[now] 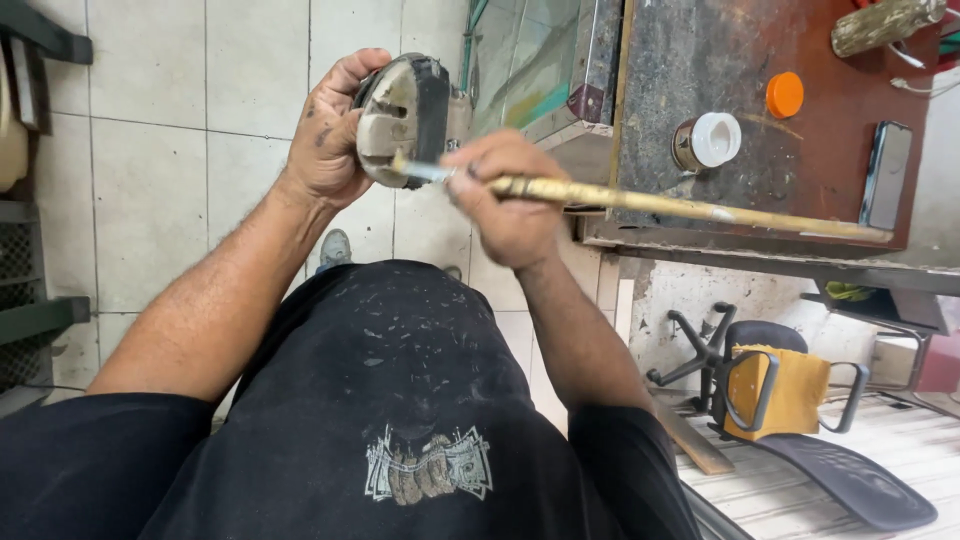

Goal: Applying adhesive to shoe soles and straps using a brush in preparation for repair.

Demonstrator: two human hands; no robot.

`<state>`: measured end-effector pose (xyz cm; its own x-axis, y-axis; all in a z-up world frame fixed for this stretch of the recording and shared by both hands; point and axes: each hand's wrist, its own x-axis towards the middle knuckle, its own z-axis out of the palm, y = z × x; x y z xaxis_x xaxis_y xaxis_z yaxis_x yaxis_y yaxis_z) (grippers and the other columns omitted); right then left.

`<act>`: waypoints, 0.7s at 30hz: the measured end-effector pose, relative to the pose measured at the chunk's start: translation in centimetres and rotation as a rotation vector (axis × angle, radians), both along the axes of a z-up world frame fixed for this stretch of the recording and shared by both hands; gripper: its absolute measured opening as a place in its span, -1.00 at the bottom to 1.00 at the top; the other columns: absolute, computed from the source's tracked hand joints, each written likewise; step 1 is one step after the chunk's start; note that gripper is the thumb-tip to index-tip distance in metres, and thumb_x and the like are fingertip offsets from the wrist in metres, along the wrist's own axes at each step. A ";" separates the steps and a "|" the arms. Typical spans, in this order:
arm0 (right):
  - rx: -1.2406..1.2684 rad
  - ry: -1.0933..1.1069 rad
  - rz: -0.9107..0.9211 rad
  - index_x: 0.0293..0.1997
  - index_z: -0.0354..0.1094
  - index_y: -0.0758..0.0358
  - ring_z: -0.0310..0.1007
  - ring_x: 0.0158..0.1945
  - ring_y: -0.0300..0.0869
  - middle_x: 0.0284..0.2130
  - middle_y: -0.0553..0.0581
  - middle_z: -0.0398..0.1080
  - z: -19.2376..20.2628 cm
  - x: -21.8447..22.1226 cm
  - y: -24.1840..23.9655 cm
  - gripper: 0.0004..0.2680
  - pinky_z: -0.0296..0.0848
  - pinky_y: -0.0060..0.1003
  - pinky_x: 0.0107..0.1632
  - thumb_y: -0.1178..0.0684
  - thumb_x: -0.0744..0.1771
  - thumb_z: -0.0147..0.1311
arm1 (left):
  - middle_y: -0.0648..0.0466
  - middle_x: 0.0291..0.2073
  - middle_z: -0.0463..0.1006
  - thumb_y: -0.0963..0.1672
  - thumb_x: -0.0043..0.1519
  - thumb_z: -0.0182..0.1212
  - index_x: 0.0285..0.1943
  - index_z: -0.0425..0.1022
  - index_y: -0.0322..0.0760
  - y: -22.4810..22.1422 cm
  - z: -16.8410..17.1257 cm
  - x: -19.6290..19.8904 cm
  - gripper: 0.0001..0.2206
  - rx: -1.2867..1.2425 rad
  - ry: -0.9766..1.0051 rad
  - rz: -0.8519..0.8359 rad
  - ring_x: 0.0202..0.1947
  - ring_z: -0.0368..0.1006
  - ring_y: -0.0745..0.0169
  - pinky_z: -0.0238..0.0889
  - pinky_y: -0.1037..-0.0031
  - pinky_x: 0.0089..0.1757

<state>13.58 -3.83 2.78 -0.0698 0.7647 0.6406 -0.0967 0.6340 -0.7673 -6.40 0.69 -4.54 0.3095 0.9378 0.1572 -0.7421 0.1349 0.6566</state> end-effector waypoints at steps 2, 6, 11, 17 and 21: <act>-0.035 0.004 0.092 -0.37 0.35 0.16 0.51 -0.34 -0.24 -0.35 0.09 0.49 0.0 -0.1 -0.3 -0.90 0.53 -0.44 -0.38 0.22 0.33 0.17 | 0.09 0.13 0.56 0.02 0.07 0.62 0.29 0.43 -0.17 -0.5 0.4 -0.3 -0.36 0.034 -0.023 -0.019 0.07 0.49 0.29 0.47 0.47 0.05; 0.019 0.035 0.012 -0.41 0.20 0.14 0.30 -0.57 -0.22 -0.57 0.07 0.32 0.9 -0.3 0.9 -0.84 0.36 -0.35 -0.56 0.30 0.33 0.03 | 0.14 0.15 0.55 0.04 0.10 0.58 0.26 0.44 -0.08 -0.6 1.7 -0.5 -0.42 0.120 0.007 -0.038 0.11 0.47 0.33 0.38 0.48 0.16; 0.000 0.141 0.228 -0.30 0.26 0.11 0.29 -0.58 -0.30 -0.44 0.05 0.41 0.7 -0.1 1.3 -0.88 0.33 -0.41 -0.64 0.24 0.37 0.07 | 0.16 0.17 0.51 0.09 0.11 0.56 0.30 0.41 -0.09 -1.0 2.8 -1.1 -0.37 0.146 0.059 -0.049 0.17 0.44 0.30 0.37 0.43 0.22; 0.009 0.070 0.087 -0.32 0.35 0.15 0.48 -0.40 -0.26 -0.35 0.09 0.50 2.2 -0.1 0.5 -0.92 0.48 -0.41 -0.44 0.21 0.35 0.12 | 0.16 0.13 0.50 -0.02 0.05 0.57 0.29 0.39 -0.15 -1.2 3.1 -1.6 -0.37 0.179 0.160 -0.027 0.10 0.43 0.35 0.34 0.51 0.22; 0.085 0.063 -0.001 -0.22 0.29 0.09 0.47 -0.43 -0.20 -0.40 0.07 0.45 2.0 1.2 2.2 -0.87 0.57 -0.34 -0.47 0.30 0.34 0.04 | 0.14 0.14 0.48 -0.05 0.05 0.55 0.30 0.36 -0.18 -1.2 3.2 -1.9 -0.37 0.232 0.205 -0.018 0.15 0.43 0.33 0.33 0.51 0.27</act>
